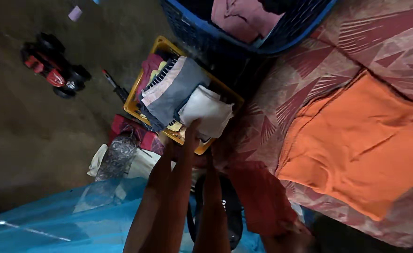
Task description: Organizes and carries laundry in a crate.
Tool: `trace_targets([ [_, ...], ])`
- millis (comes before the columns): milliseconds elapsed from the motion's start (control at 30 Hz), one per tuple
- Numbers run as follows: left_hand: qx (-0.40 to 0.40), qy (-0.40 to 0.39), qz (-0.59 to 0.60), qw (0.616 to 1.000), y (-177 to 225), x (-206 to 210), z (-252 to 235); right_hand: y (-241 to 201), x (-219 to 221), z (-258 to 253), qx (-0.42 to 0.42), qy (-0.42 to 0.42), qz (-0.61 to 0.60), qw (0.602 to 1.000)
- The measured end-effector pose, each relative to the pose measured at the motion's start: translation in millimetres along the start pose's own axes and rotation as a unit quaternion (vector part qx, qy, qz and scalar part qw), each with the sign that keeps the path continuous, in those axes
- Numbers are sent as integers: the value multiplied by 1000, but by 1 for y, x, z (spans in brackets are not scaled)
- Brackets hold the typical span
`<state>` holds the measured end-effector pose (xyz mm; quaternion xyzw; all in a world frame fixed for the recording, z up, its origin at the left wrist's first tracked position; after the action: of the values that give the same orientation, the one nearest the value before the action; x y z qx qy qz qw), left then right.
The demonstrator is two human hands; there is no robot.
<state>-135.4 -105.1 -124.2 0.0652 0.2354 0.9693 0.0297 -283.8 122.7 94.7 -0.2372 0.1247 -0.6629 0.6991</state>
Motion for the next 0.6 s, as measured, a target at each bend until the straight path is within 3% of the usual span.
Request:
trace_targets([
  [67,-29,14,91,995,-8,-32,6,17,0,-2,21,3,-9,1000],
  [167,-22,83,135,987,25,-94,52,49,16,-18,55,-2,-36,998],
  [333,26,142,60,988,86,-192,94,60,94,-64,29,-34,-144,989],
  [467,5,106,-113,988,148,-211,86,90,123,-92,30,-25,-214,976],
  [600,-45,29,-267,962,189,-188,52,173,125,-107,114,99,-188,971],
])
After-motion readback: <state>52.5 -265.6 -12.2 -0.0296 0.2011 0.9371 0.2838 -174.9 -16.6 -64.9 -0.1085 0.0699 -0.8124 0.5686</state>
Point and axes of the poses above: each hand's wrist, its own z-axis away from the middle knuckle, its own x-axis out of the palm, y = z × x, the point moved 10 cm from there along -z, towards the middle knuckle, and after that the axes turned 3 degrees about -z, right-handed, at the moved point
